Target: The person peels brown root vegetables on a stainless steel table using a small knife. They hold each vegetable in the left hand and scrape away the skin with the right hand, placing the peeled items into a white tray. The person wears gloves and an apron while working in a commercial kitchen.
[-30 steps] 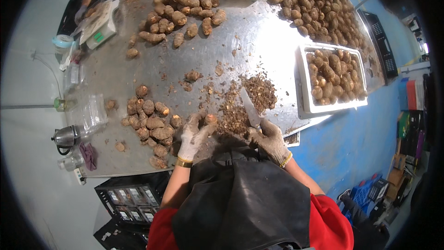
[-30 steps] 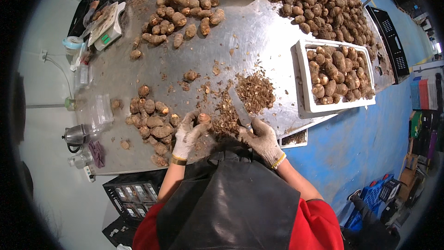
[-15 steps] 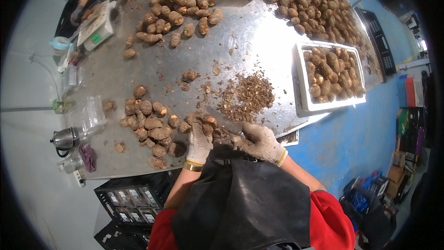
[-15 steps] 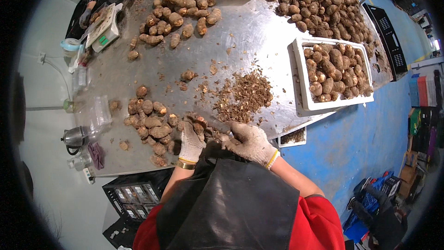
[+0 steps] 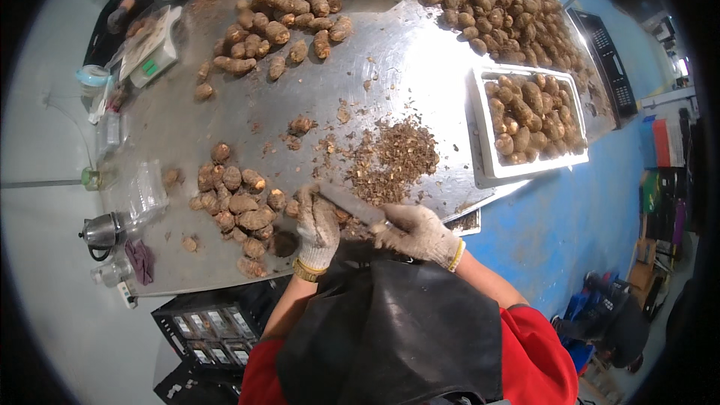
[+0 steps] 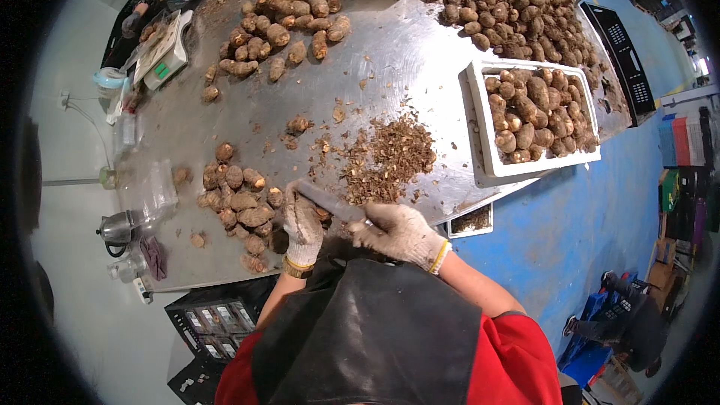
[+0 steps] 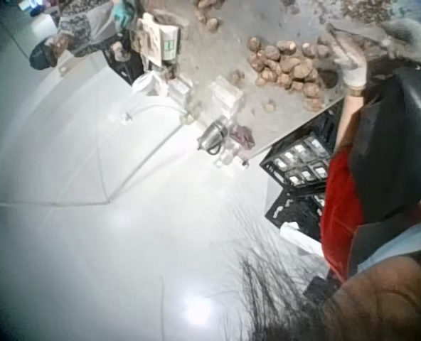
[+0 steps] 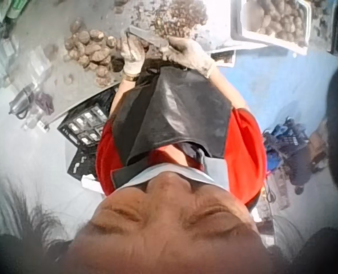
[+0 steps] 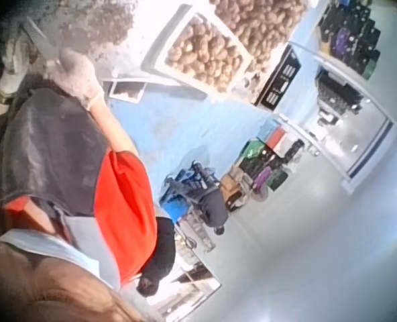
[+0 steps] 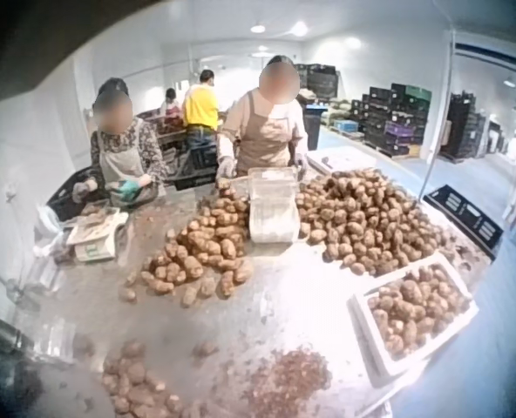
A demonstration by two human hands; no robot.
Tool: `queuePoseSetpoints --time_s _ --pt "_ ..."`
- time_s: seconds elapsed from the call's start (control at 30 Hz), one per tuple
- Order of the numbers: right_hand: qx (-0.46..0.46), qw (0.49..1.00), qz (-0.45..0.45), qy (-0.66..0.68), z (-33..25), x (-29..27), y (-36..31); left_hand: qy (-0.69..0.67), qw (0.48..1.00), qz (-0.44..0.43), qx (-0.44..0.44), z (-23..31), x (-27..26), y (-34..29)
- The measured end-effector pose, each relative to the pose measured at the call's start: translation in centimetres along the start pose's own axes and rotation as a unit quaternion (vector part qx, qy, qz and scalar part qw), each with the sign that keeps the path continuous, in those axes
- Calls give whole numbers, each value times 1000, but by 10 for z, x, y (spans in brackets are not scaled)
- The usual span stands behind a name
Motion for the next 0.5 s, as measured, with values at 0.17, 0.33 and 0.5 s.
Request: queuePoseSetpoints --time_s 0.17,0.33,0.5 --pt "143 988 -3 -62 35 2 6 -403 899 -43 -165 39 -9 20" --pt "58 986 36 150 25 9 -1 -80 994 24 -67 -1 -3 10" --pt "72 983 6 170 28 15 4 -413 896 -68 -150 9 -4 5"
Point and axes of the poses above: each hand's wrist, its own y-axis towards the middle knuckle, its own x-axis out of the palm, z = x × y, the point moved 2 cm from there along y, towards the middle knuckle, and after that the axes turned 4 degrees about -x, right-handed, at the moved point
